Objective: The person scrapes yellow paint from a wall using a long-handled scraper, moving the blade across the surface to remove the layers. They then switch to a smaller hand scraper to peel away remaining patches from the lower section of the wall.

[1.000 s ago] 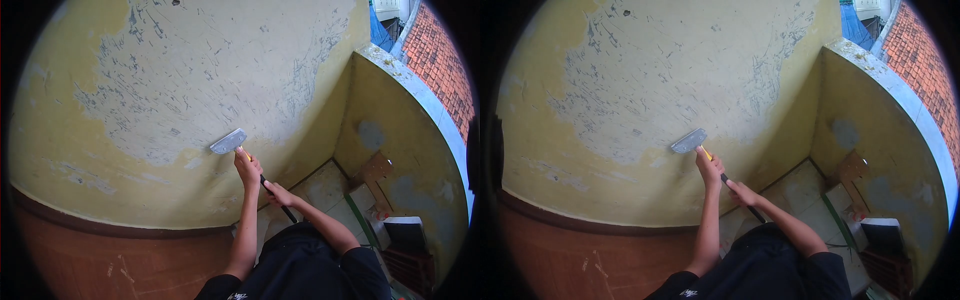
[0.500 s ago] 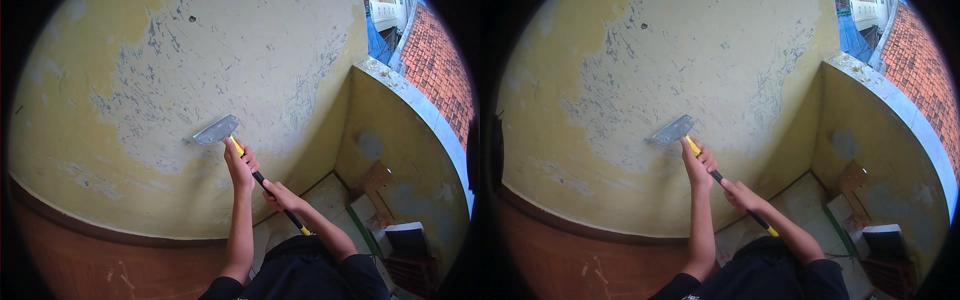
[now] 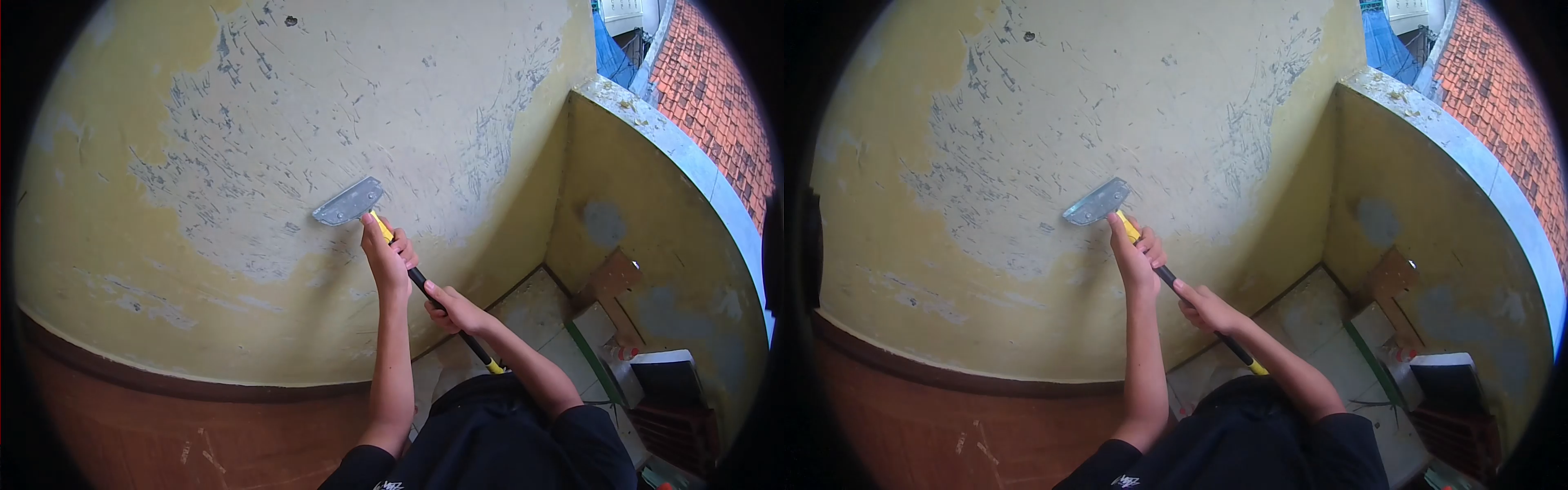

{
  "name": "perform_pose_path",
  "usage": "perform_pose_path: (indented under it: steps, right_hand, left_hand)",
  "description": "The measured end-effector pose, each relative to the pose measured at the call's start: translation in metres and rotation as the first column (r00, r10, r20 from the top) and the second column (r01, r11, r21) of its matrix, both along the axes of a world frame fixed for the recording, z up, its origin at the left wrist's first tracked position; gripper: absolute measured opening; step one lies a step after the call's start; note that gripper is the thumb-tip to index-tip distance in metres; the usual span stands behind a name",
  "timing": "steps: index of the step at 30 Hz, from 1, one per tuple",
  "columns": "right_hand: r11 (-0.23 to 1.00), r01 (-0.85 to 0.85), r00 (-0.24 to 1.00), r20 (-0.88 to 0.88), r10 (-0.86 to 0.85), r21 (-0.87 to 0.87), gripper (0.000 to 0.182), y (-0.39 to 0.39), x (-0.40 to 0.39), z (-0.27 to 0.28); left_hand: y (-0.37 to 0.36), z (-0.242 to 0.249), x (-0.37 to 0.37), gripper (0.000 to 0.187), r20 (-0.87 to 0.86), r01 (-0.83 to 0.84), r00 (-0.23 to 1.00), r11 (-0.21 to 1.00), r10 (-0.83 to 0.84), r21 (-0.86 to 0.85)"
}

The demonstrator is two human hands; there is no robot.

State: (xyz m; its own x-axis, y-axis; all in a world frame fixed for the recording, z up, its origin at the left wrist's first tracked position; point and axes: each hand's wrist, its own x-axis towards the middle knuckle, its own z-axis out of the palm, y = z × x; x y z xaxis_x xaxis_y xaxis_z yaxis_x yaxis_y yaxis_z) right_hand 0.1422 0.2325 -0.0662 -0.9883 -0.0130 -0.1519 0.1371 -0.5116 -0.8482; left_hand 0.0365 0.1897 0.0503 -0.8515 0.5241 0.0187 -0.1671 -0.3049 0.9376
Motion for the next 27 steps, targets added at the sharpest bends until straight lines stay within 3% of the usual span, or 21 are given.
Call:
perform_pose_path:
  steps: [3,5,9,11,15,21,27]
  right_hand:
    - [0.999,0.039,0.999,-0.005,-0.039,0.034,0.062,0.001,-0.002,-0.003]
    - [0.929,0.218,0.976,-0.054,-0.212,0.300,0.056,-0.005,-0.005,-0.014]
    - [0.552,0.495,0.867,-0.335,-0.369,0.672,0.036,-0.012,0.007,0.012]
    - [0.489,0.617,0.786,-0.451,-0.422,0.617,0.031,-0.017,0.004,0.004]
    - [0.340,0.714,0.699,-0.597,-0.394,0.612,0.047,-0.019,0.004,0.008]
    - [0.328,0.528,0.833,-0.402,-0.381,0.783,0.053,-0.021,0.015,0.019]
    - [0.285,0.632,0.762,-0.512,-0.397,0.720,0.054,-0.019,0.022,0.028]
  left_hand:
    - [0.000,-0.003,-0.003,0.049,0.000,0.004,1.000,1.000,-0.004,-0.008]
    - [0.002,-0.002,-0.002,0.048,-0.009,-0.001,1.000,1.000,0.001,-0.010]
    - [0.004,0.002,-0.002,0.048,-0.039,-0.009,0.999,1.000,0.009,-0.020]
    - [0.004,0.002,-0.001,0.047,-0.040,-0.010,0.999,1.000,0.010,-0.019]
    - [0.004,0.000,-0.003,0.047,-0.042,0.008,0.999,1.000,-0.008,0.003]
    - [0.005,0.000,-0.004,0.047,-0.005,0.023,1.000,0.999,-0.023,0.023]
    - [0.004,0.007,-0.004,0.047,0.025,0.062,0.998,0.997,-0.063,0.049]
